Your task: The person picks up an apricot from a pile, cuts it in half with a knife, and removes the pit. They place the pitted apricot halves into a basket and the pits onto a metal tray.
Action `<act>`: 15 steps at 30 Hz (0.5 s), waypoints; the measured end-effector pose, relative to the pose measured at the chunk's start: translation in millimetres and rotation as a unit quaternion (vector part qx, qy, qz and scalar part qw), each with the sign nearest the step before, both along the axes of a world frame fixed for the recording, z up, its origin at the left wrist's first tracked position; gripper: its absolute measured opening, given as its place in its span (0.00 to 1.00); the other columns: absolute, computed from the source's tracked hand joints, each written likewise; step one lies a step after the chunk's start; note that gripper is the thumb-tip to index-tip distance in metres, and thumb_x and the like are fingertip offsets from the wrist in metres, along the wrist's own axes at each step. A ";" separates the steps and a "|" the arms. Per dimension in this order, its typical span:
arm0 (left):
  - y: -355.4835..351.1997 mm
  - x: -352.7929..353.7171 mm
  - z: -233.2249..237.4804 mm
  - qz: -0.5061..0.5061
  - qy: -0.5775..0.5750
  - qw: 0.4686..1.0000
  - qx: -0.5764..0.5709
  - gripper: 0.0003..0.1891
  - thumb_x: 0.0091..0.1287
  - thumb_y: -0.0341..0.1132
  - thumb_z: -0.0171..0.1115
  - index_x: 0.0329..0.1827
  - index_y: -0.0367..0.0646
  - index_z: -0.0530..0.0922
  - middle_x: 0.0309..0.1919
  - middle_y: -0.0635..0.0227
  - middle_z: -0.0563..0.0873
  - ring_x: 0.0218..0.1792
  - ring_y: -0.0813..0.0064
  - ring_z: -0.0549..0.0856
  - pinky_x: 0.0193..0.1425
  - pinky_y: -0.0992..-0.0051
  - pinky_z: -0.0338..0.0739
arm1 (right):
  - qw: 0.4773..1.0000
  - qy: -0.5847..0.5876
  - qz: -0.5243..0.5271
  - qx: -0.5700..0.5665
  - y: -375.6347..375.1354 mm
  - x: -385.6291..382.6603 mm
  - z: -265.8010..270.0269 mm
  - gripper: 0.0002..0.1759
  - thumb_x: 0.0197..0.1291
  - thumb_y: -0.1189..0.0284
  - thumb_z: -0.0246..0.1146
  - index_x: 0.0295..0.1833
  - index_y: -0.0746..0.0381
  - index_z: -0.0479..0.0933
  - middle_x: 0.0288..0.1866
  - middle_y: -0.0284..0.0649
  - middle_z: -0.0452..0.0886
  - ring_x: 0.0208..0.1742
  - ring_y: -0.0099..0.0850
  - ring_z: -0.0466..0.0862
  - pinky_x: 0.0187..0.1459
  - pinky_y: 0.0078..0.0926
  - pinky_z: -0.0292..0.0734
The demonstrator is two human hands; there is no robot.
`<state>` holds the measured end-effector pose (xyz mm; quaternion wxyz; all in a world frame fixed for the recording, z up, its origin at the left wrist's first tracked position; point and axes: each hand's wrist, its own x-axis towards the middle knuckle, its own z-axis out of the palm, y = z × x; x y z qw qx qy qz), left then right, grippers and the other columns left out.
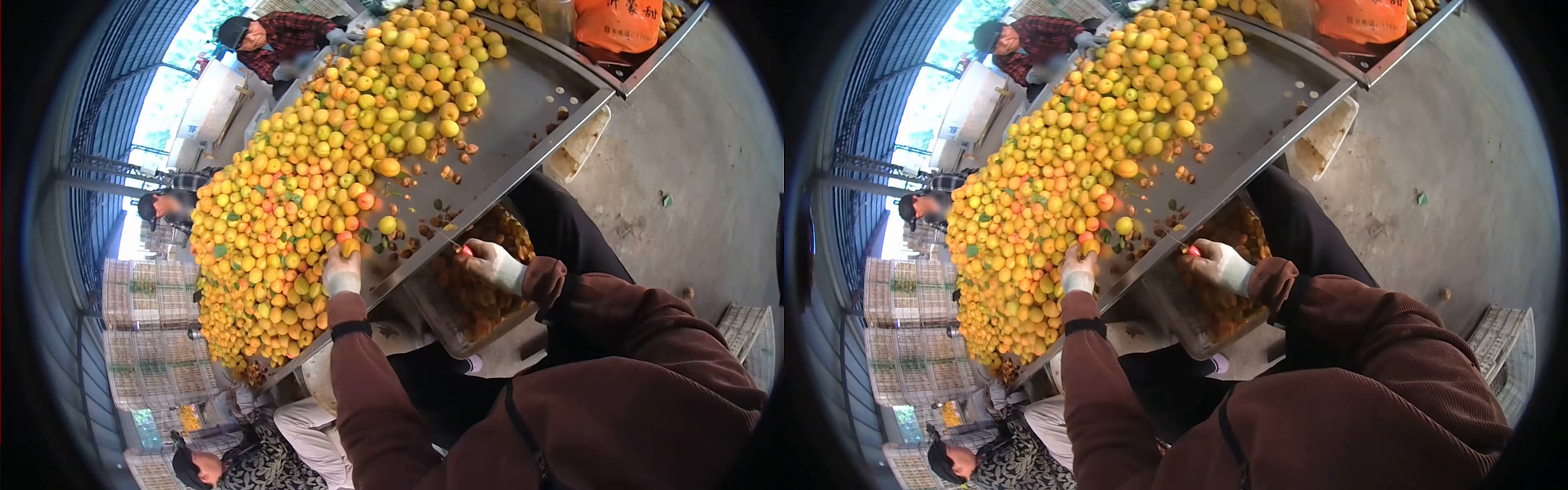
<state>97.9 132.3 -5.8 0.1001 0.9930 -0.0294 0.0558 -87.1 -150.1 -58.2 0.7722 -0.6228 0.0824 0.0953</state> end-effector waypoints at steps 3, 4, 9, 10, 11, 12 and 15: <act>-11.9 15.7 -5.3 0.016 0.041 0.992 0.120 0.33 0.57 0.59 0.65 0.60 0.48 0.75 0.46 0.48 0.86 0.49 0.50 0.84 0.54 0.57 0.76 | 1.000 0.002 0.017 -0.006 -5.2 9.9 2.2 0.23 0.67 0.62 0.61 0.62 0.64 0.74 0.38 0.36 0.84 0.36 0.22 0.82 0.40 0.24 0.78; -12.7 25.7 -12.3 0.024 0.040 0.986 0.162 0.34 0.54 0.58 0.68 0.60 0.48 0.75 0.46 0.50 0.86 0.49 0.52 0.84 0.55 0.58 0.76 | 0.999 -0.043 -0.006 0.000 -4.3 11.9 -3.1 0.25 0.68 0.61 0.60 0.65 0.63 0.73 0.36 0.35 0.84 0.35 0.22 0.82 0.38 0.24 0.78; -6.9 28.7 -30.6 0.022 -0.014 0.991 0.133 0.31 0.53 0.52 0.72 0.57 0.46 0.77 0.43 0.50 0.85 0.45 0.51 0.84 0.54 0.59 0.77 | 0.998 -0.027 -0.003 0.059 -13.9 11.7 -0.3 0.24 0.69 0.61 0.59 0.65 0.63 0.72 0.37 0.34 0.82 0.36 0.21 0.81 0.40 0.24 0.77; -7.6 23.7 -30.5 0.007 -0.012 1.000 0.017 0.28 0.55 0.49 0.71 0.56 0.44 0.77 0.42 0.51 0.85 0.43 0.53 0.83 0.52 0.62 0.77 | 0.996 -0.060 -0.010 0.059 -13.4 11.1 0.4 0.24 0.69 0.61 0.60 0.64 0.62 0.73 0.38 0.34 0.82 0.37 0.20 0.80 0.41 0.24 0.76; -9.9 19.6 -30.4 -0.009 -0.009 0.995 -0.101 0.26 0.56 0.46 0.69 0.55 0.43 0.78 0.42 0.52 0.85 0.40 0.55 0.83 0.50 0.64 0.77 | 0.994 -0.094 -0.018 0.058 -13.9 10.1 1.2 0.24 0.69 0.60 0.60 0.64 0.62 0.73 0.39 0.33 0.81 0.39 0.20 0.79 0.43 0.23 0.76; -23.6 5.5 -16.1 -0.024 0.011 0.961 -0.277 0.21 0.60 0.41 0.67 0.53 0.40 0.78 0.43 0.59 0.85 0.40 0.61 0.83 0.48 0.69 0.77 | 0.995 -0.085 -0.003 0.054 -14.8 11.3 -1.2 0.24 0.69 0.59 0.60 0.63 0.61 0.73 0.42 0.33 0.80 0.44 0.19 0.76 0.47 0.22 0.75; -39.1 -18.7 4.1 0.147 0.144 0.682 -0.701 0.23 0.64 0.39 0.68 0.61 0.44 0.76 0.48 0.62 0.84 0.46 0.61 0.83 0.53 0.61 0.77 | 0.991 -0.117 -0.017 0.070 -10.4 14.0 -15.6 0.26 0.68 0.59 0.61 0.66 0.59 0.71 0.48 0.34 0.79 0.50 0.23 0.75 0.55 0.23 0.73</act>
